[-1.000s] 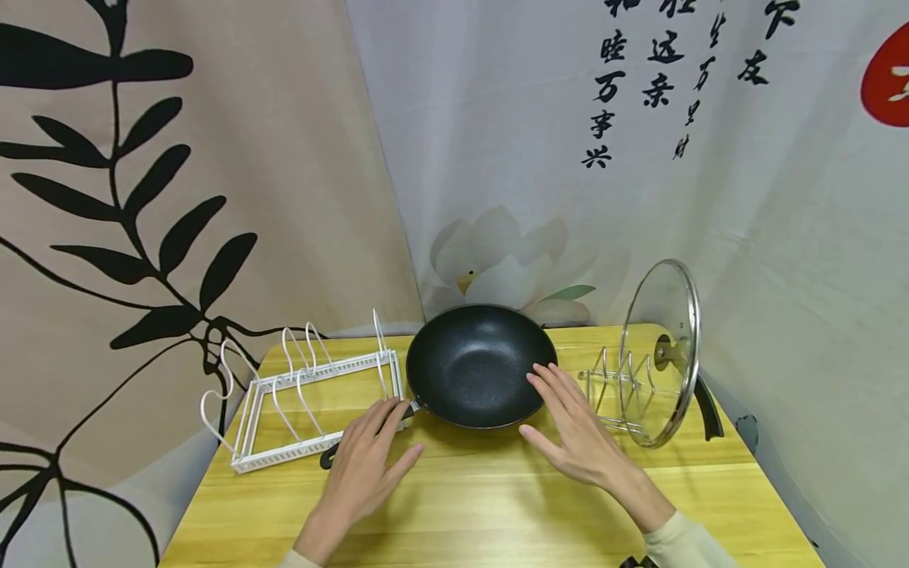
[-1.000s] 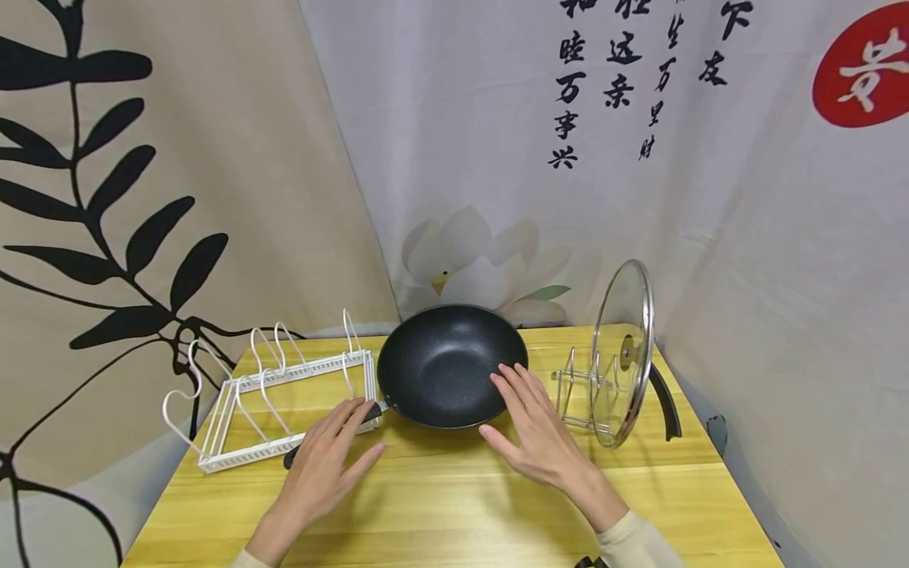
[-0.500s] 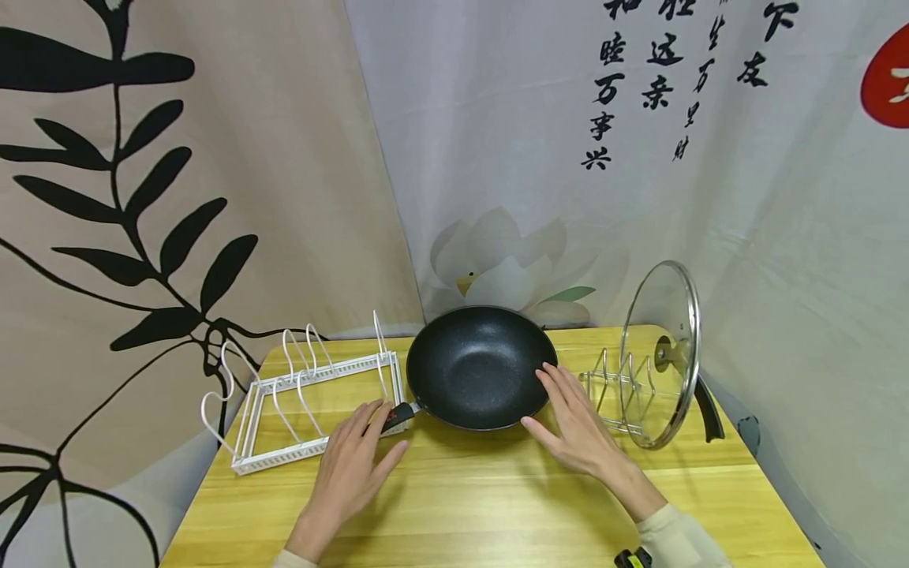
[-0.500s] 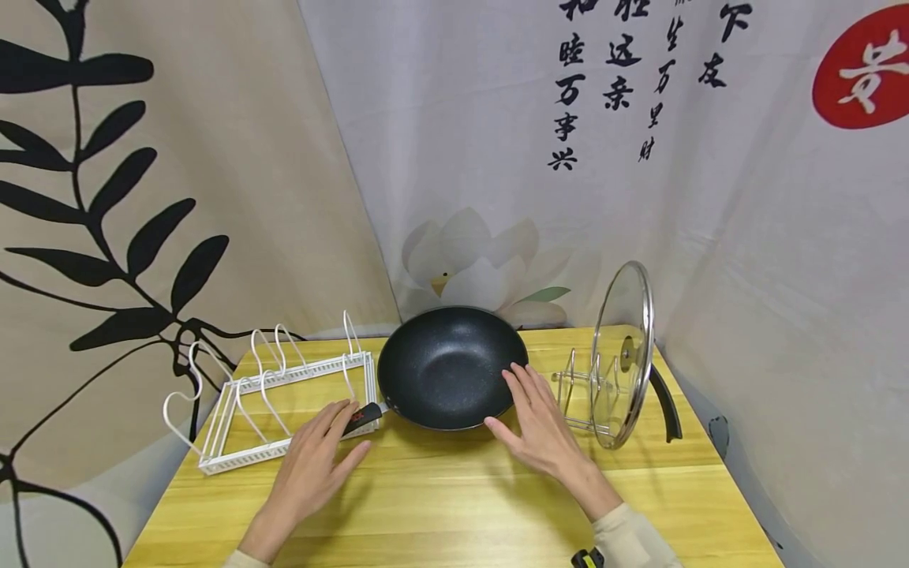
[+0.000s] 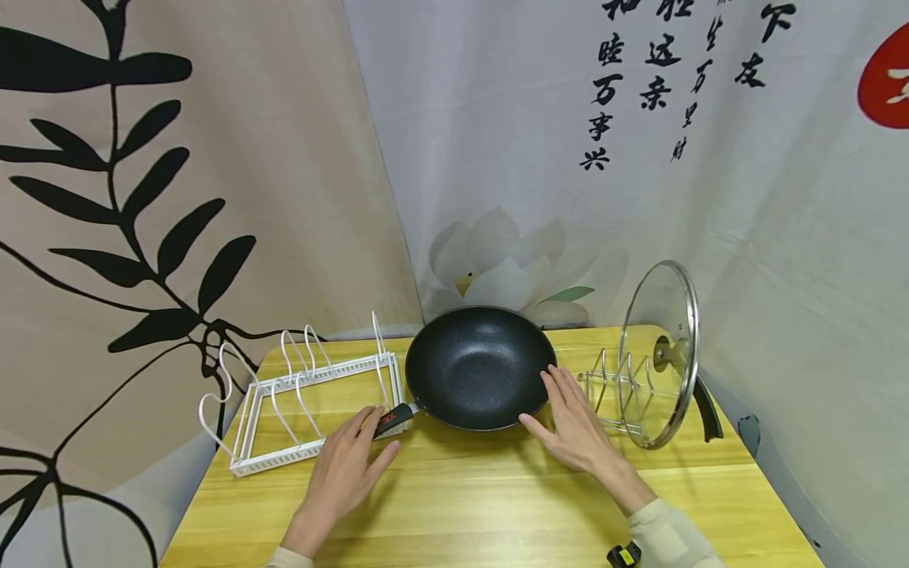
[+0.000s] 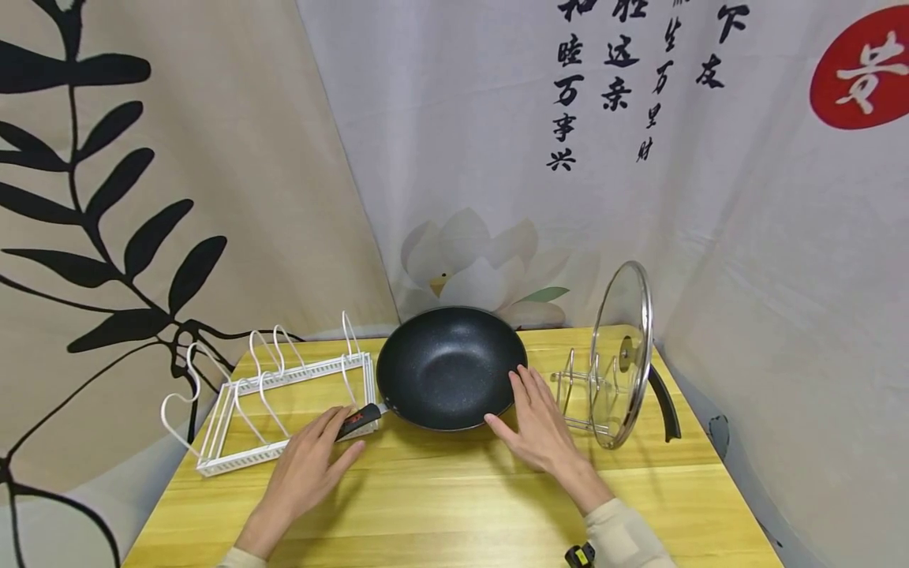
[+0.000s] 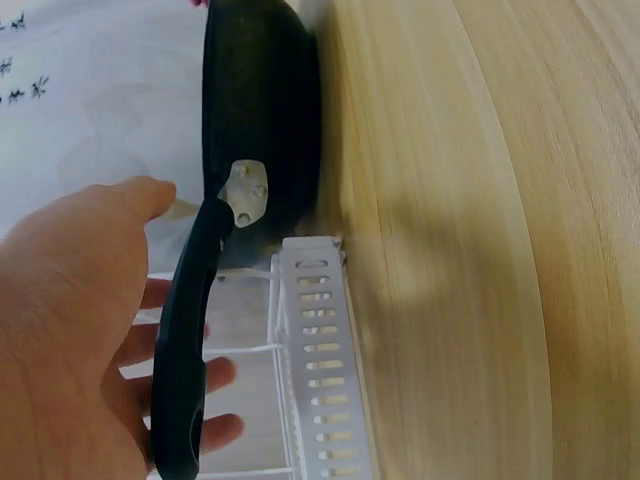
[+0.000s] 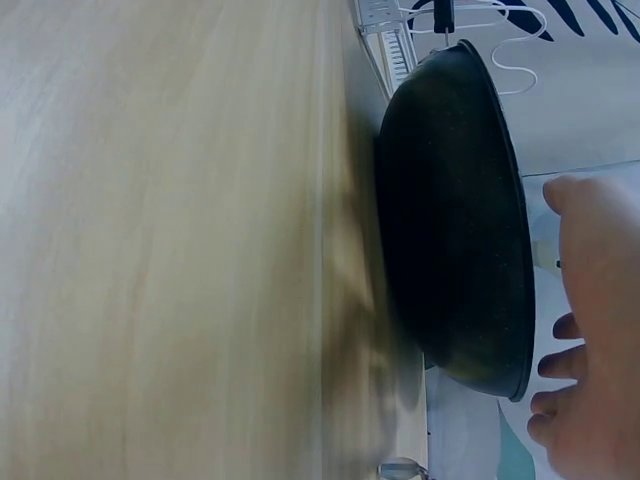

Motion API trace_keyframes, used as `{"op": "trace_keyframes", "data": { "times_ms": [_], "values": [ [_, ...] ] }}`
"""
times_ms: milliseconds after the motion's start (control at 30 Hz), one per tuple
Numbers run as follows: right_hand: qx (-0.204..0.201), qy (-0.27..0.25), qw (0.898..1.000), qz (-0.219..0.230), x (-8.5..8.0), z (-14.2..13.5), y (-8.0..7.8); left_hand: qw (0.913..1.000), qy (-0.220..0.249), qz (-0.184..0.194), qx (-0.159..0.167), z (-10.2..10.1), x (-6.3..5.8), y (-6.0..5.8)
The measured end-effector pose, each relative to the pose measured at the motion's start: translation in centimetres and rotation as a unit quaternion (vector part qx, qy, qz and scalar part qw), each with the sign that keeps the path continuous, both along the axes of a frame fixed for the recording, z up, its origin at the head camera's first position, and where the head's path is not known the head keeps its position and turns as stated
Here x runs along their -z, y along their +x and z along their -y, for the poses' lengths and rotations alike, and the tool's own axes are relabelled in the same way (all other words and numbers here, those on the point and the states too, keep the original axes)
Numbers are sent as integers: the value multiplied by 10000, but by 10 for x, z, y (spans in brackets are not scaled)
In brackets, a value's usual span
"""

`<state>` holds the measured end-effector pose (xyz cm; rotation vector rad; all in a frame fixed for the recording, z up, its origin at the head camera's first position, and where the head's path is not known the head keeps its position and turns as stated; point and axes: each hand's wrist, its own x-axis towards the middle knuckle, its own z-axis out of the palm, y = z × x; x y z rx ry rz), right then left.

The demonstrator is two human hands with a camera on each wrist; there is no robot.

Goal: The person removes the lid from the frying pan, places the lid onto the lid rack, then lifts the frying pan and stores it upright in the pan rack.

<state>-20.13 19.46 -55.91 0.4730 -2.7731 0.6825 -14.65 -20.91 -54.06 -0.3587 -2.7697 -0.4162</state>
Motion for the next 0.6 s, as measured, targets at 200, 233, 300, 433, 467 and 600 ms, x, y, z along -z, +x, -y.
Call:
{"op": "trace_keyframes", "data": {
  "times_ms": [200, 233, 300, 433, 467, 600],
  "values": [
    [176, 70, 9998, 44, 4, 3, -2, 9999, 37, 77, -107, 3, 3, -2],
    [202, 78, 9998, 36, 5, 4, -2, 9999, 52, 90, -120, 3, 3, -2],
    [267, 72, 9996, -4, 6, 5, -2, 9997, 73, 153, -162, 3, 4, -4],
    [404, 60, 9991, -148, 8, 7, -2, 9994, 134, 230, -206, 2, 3, -5],
    [435, 60, 9988, -195, 9, 8, -2, 9994, 136, 228, -220, 2, 3, -6],
    [515, 63, 9981, -331, 11, 9, -3, 9995, 141, 167, -221, 4, 2, -7]
  ]
}}
